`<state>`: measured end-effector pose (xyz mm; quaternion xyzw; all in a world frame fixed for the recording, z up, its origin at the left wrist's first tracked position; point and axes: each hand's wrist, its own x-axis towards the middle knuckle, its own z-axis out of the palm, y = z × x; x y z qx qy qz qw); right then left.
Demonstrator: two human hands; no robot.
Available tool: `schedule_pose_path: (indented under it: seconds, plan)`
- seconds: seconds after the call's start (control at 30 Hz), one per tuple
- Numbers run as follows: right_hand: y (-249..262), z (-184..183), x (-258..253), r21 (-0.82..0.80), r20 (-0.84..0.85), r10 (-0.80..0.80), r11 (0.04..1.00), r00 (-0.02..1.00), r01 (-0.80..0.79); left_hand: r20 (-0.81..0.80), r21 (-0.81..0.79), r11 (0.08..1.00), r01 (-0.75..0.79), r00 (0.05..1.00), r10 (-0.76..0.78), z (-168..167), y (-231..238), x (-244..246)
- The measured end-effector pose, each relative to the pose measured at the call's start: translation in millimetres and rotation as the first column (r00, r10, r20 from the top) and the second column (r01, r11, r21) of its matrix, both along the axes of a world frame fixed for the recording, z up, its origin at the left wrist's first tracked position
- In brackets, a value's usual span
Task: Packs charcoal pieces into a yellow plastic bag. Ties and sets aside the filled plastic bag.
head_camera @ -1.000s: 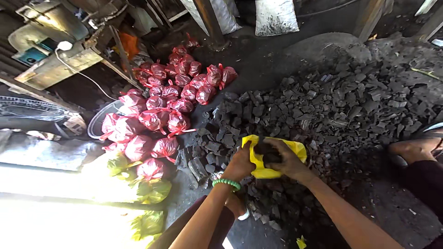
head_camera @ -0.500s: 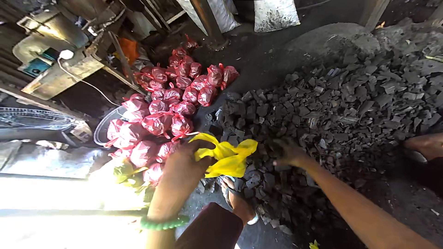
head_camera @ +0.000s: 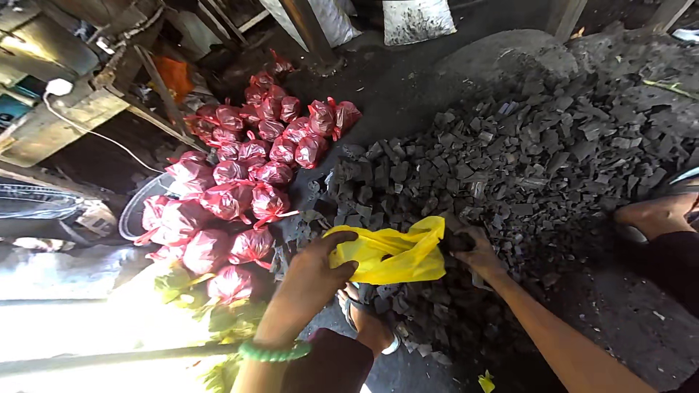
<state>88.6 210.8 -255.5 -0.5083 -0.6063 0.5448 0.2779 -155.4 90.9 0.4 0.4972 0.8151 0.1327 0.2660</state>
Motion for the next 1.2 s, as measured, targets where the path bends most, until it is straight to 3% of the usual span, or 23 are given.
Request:
schedule_pose_path:
  seconds: [0.1, 0.2, 0.27, 0.37, 0.47, 0.53, 0.57, 0.6, 0.63, 0.67, 0.73, 0.8, 0.87, 0.93, 0.97, 1.0, 1.07, 1.13, 1.2]
  plan:
    - [-1.7, 5.3, 23.5, -0.121, -0.343, -0.220, 0.974, 0.913, 0.190, -0.067, -0.143, 0.981, 0.129, 0.988, -0.139, -35.1, 8.6, 15.1]
    - [-2.3, 31.3, 35.4, -0.358, -0.608, -0.425, 0.901, 0.670, 0.246, -0.071, -0.249, 0.954, 0.170, 0.979, -0.193, -66.2, 10.5, 32.6]
    - [-5.0, 54.0, 38.1, -0.420, -0.724, -0.436, 0.893, 0.534, 0.160, -0.029, -0.235, 0.957, 0.168, 0.983, -0.180, -66.8, 12.7, 42.4]
    - [-17.6, 71.4, 23.8, -0.387, -0.864, -0.345, 0.921, 0.368, -0.047, 0.061, -0.165, 0.973, 0.163, 0.986, -0.155, -60.4, 16.4, 50.9]
    - [-31.8, 76.1, -6.7, -0.426, -0.875, -0.329, 0.871, 0.355, -0.245, 0.111, -0.145, 0.977, 0.156, 0.984, -0.140, -61.5, 22.3, 53.3]
    - [-36.6, 71.1, -22.4, -0.453, -0.794, -0.231, 0.842, 0.563, -0.292, 0.100, -0.109, 0.983, 0.149, 0.985, -0.138, -67.9, 27.3, 50.0]
    - [-35.9, 68.6, -26.3, -0.405, -0.679, -0.064, 0.864, 0.732, -0.300, 0.085, -0.087, 0.985, 0.151, 0.986, -0.144, -69.2, 28.3, 48.1]
    - [-32.8, 67.5, -30.2, -0.313, -0.452, 0.166, 0.891, 0.877, -0.330, 0.069, -0.083, 0.985, 0.154, 0.987, -0.148, -69.2, 28.4, 47.0]
    - [-29.1, 68.3, -34.3, -0.225, -0.130, 0.377, 0.890, 0.917, -0.398, 0.059, -0.098, 0.982, 0.160, 0.986, -0.155, -68.7, 27.5, 47.1]
    - [-27.1, 71.6, -37.3, -0.200, 0.170, 0.513, 0.854, 0.841, -0.481, 0.056, -0.114, 0.979, 0.171, 0.985, -0.165, -68.5, 24.9, 48.8]
    - [-23.0, 81.8, -35.6, -0.186, 0.439, 0.605, 0.785, 0.664, -0.591, 0.043, -0.163, 0.967, 0.196, 0.981, -0.191, -67.9, 19.6, 53.1]
    - [-10.2, 88.4, -22.8, -0.061, 0.442, 0.638, 0.723, 0.631, -0.688, 0.004, -0.225, 0.959, 0.173, 0.984, -0.177, -66.6, 18.7, 51.6]
    - [12.1, 88.8, -3.0, 0.096, 0.200, 0.671, 0.712, 0.714, -0.696, -0.044, -0.240, 0.965, 0.108, 0.992, -0.122, -66.3, 18.0, 43.6]
    - [35.9, 85.5, 15.8, 0.056, -0.152, 0.512, 0.858, 0.845, -0.510, -0.063, -0.210, 0.975, 0.073, 0.994, -0.088, -68.3, 16.5, 32.4]
    - [48.6, 79.4, 23.8, 0.009, -0.205, 0.363, 0.929, 0.909, -0.369, -0.057, -0.202, 0.977, 0.063, 0.995, -0.076, -68.6, 15.3, 28.1]
    - [63.2, 66.6, 30.0, 0.008, -0.142, 0.214, 0.977, 0.966, -0.215, -0.047, -0.199, 0.978, 0.054, 0.997, -0.064, -68.2, 14.4, 25.4]
    - [91.5, 34.0, 38.5, 0.000, 0.152, 0.048, 0.999, 0.987, -0.048, -0.033, -0.206, 0.977, 0.058, 0.997, -0.066, -65.8, 14.4, 22.9]
    - [106.4, 6.1, 37.0, -0.045, 0.399, 0.060, 0.998, 0.915, -0.045, -0.037, -0.193, 0.978, 0.077, 0.996, -0.086, -63.0, 14.7, 22.7]
    - [105.6, -6.6, 23.3, -0.141, 0.516, 0.114, 0.989, 0.849, -0.047, -0.031, -0.157, 0.983, 0.096, 0.994, -0.102, -61.1, 13.7, 24.2]
